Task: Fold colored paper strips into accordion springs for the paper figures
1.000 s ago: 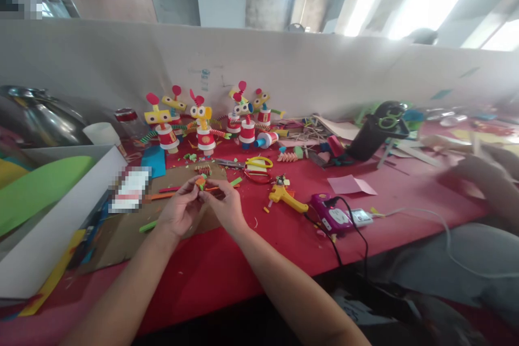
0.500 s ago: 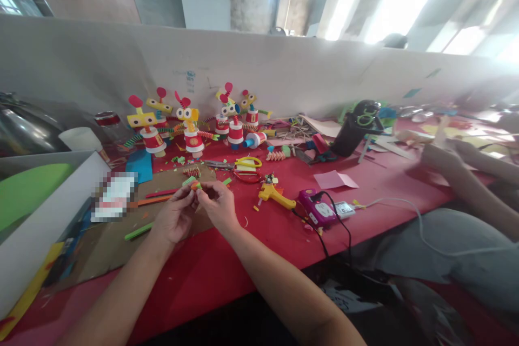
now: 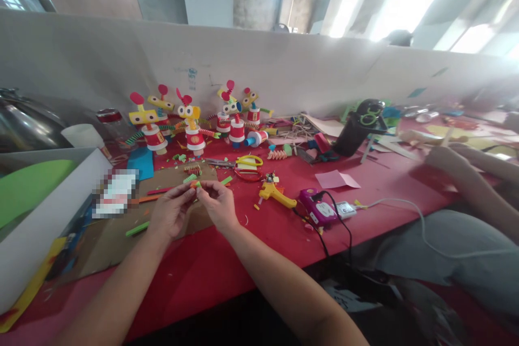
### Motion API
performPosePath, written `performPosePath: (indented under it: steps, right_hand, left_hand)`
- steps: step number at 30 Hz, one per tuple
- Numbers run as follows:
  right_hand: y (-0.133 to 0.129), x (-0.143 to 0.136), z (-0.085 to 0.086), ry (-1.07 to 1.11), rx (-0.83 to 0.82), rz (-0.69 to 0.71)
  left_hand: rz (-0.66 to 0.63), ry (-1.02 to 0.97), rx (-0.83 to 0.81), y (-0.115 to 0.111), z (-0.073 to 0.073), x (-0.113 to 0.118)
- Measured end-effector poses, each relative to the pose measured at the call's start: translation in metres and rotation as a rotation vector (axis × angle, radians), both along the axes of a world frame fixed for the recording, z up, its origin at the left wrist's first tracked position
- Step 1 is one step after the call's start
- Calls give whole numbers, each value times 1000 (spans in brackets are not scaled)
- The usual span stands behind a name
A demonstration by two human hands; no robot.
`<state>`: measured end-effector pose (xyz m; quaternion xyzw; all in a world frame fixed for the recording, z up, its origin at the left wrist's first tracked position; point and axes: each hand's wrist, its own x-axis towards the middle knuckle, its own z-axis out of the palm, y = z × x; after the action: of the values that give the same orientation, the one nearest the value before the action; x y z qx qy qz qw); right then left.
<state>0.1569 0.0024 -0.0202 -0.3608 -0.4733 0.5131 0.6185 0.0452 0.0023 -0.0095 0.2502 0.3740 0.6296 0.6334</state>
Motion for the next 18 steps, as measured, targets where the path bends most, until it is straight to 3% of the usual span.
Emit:
performPosePath:
  steps: [5,9,12,14,16,18]
  right_hand:
    - [-1,0,-6,-41,-17,9]
    - [7,10,-2,-247,24,65]
    - [33,35,16,-660,133,50]
    - [59,56,31,-1135,158,-33]
    - [88,73,41,-1755,18,-30]
    - [111,84,45,-1893,-45,8]
  left_hand:
    - [5,23,-15,3,-3,-3]
    - [-12,-1,7,6,-3,-7]
    - [19,-66,-15,8,1,-14]
    - [42,-109,-51,10,5,-18]
    - [63,-147,-93,11,9,-23]
    - [89,-174,-121,12,11,-27]
